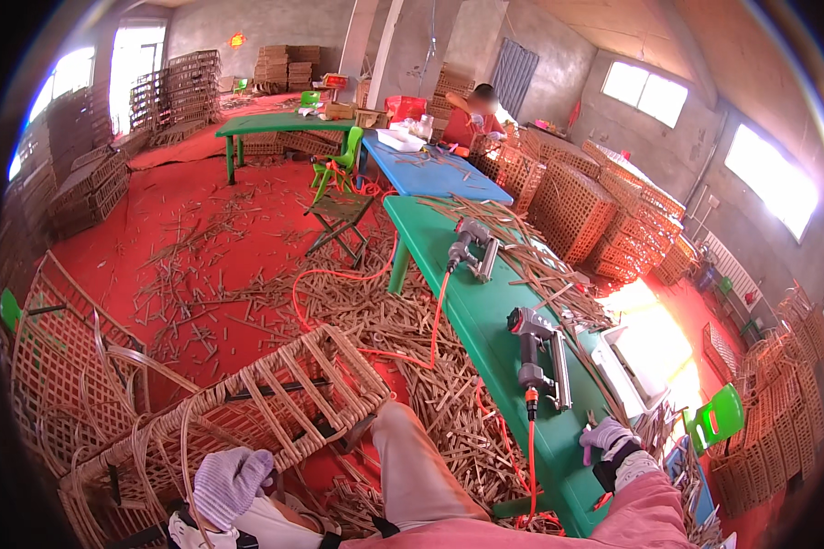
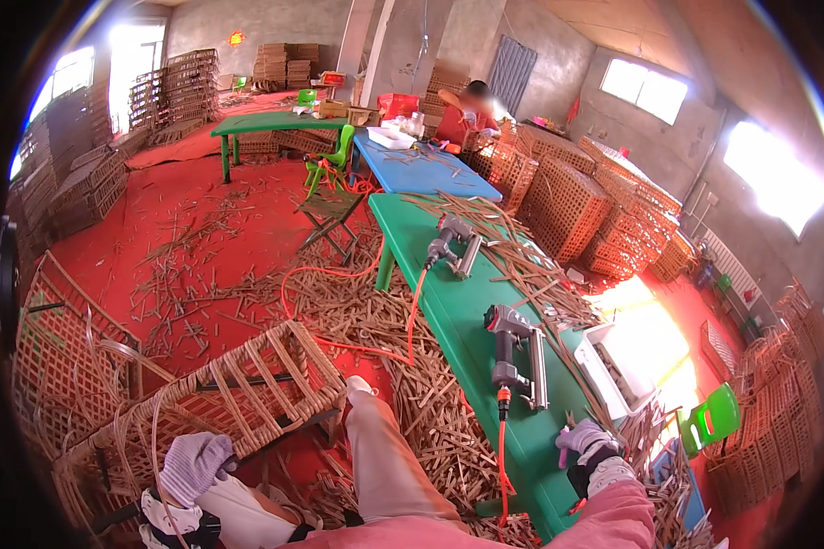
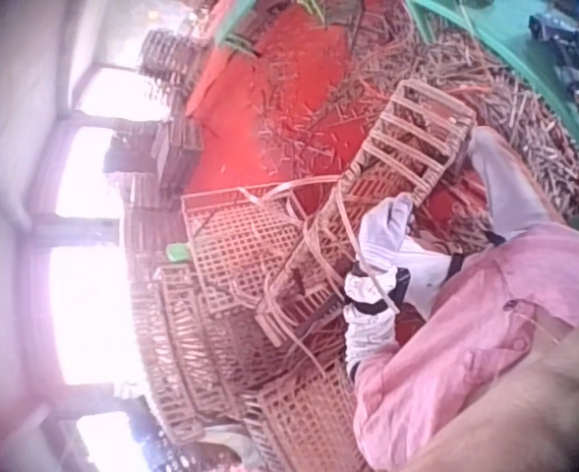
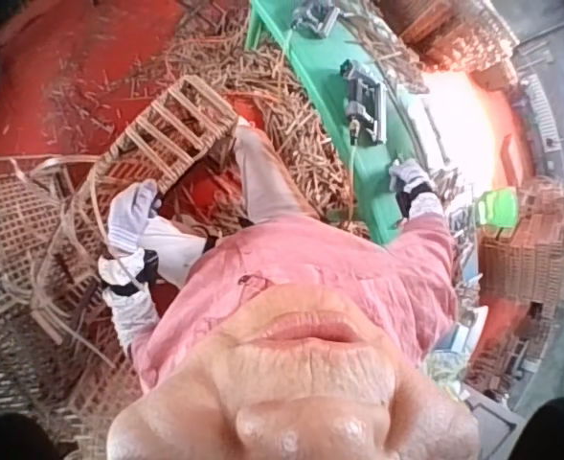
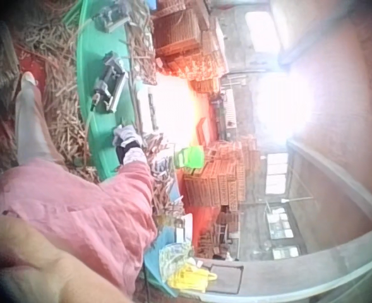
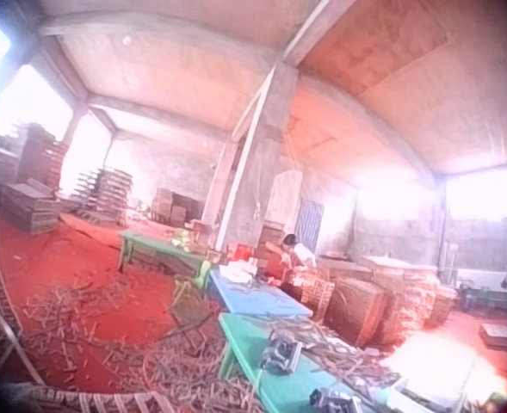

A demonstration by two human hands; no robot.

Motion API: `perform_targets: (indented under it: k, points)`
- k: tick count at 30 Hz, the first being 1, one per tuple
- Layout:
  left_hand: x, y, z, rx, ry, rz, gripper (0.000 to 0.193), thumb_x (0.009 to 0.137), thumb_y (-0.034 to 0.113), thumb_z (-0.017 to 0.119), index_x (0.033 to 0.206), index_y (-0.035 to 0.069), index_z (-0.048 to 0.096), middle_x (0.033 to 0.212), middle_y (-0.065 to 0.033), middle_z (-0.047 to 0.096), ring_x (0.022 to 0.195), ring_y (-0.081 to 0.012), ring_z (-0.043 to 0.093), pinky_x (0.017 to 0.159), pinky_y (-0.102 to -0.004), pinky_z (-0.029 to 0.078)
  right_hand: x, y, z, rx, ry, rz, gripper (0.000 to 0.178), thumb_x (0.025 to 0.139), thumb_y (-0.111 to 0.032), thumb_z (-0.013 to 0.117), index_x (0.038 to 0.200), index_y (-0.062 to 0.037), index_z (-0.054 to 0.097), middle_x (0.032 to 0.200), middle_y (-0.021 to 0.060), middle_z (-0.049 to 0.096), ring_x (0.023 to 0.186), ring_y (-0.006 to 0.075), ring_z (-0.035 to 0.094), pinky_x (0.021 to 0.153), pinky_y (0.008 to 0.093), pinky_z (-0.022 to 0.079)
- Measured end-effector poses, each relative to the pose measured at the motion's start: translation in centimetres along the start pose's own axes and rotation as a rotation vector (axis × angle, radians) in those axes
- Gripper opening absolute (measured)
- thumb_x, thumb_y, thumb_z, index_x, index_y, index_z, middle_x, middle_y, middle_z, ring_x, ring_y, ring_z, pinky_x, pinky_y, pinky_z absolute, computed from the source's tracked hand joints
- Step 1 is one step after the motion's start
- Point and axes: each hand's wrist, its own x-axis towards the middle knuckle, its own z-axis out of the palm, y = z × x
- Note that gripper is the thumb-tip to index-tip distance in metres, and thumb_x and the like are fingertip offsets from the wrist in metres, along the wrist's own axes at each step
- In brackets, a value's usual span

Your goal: Assembling or weaving a wicker furniture item using rattan strips and a pneumatic staple gun.

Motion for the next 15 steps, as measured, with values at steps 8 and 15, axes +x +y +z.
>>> perform_targets:
  k: [8,15]
  points:
    - [-0.4,0.0,0.1,-0.069,-0.084,-0.037,0.043,0.088,0.034,0.052,0.069,-0.004,0.06,0.053,-0.0102,0.057,0.047,-0.0139,0.055,0.045,-0.0287,0.041,-8.9,-11.3,-8.0,0.411,0.067,-0.432,0.052,0.062,-0.02,0.064,0.109,-0.0023,0.047,0.075,0.0113,0.06,0.052,0.0232,0.059,0.055,0.0353,0.049]
    - [-0.6,-0.7,0.5,0.066,-0.067,0.097,0.042,0.087,0.036,0.052,0.07,-0.001,0.061,0.052,-0.0149,0.053,0.047,-0.0261,0.054,0.046,-0.0348,0.04,-20.1,-22.3,-8.2,-0.093,0.462,-1.49,0.047,0.065,-0.018,0.058,0.108,-0.0029,0.046,0.089,0.0155,0.057,0.085,0.0332,0.056,0.073,0.0435,0.045]
